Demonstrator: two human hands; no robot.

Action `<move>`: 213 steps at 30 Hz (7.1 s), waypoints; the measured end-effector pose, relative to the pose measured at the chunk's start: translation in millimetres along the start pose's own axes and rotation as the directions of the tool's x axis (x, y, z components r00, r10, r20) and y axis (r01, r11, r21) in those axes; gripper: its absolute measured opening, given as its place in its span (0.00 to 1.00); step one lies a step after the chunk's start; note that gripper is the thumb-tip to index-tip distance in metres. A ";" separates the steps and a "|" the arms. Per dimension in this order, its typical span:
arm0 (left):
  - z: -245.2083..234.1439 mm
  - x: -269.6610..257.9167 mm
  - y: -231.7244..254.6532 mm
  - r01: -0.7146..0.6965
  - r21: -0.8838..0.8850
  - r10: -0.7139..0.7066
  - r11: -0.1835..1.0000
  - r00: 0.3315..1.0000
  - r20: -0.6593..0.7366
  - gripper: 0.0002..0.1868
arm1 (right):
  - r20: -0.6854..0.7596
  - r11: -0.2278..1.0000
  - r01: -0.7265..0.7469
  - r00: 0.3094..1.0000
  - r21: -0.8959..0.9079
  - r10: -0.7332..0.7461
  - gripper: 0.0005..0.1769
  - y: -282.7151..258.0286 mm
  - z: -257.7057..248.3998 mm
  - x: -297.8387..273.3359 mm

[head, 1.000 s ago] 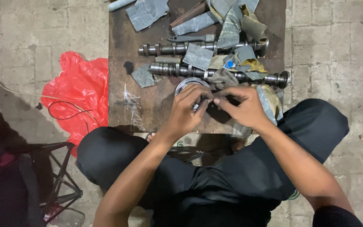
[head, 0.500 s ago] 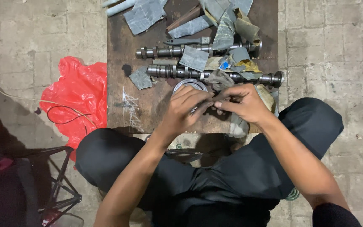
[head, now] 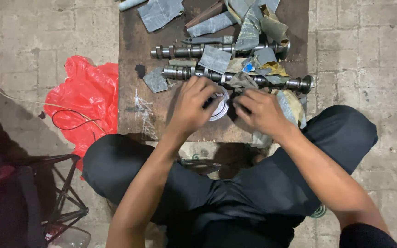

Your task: The person sits on the floor and cleans a circular metal part using a cloth. They repeatedly wipe the surface of the part and occasionally rub the cloth between their fingers. Several other metal parts and sandpaper sheets are visible on the table.

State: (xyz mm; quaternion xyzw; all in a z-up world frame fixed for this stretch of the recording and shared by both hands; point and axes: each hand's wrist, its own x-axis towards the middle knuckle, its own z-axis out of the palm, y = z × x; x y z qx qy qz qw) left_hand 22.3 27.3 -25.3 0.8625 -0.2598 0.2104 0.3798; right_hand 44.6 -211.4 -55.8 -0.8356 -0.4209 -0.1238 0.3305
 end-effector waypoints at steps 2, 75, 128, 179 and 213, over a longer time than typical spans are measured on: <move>0.4 -8.5 -11.1 0.063 0.050 -0.065 0.997 0.997 0.043 0.09 | -0.034 0.996 0.036 0.999 -0.084 -0.039 0.08 2.5 18.4 -6.3; 8.1 -1.3 -8.5 0.522 0.350 -0.624 0.778 0.573 0.531 0.59 | 0.077 0.821 0.089 0.996 -0.565 -0.055 0.09 -17.3 53.6 -42.6; -21.0 18.0 36.7 0.292 0.241 -0.373 0.926 0.812 0.448 0.27 | 0.164 0.621 -0.480 0.853 0.620 0.496 0.07 -15.6 -11.3 9.5; 24.9 0.1 25.8 0.002 0.255 -0.008 0.967 1.000 0.020 0.07 | 0.248 -0.080 -0.289 0.613 0.954 0.750 0.09 -12.4 44.0 -11.9; -17.0 -5.7 23.0 0.482 0.413 -0.633 0.773 0.638 0.439 0.46 | 0.220 0.631 -0.667 0.736 0.397 0.640 0.05 -26.8 1.6 11.3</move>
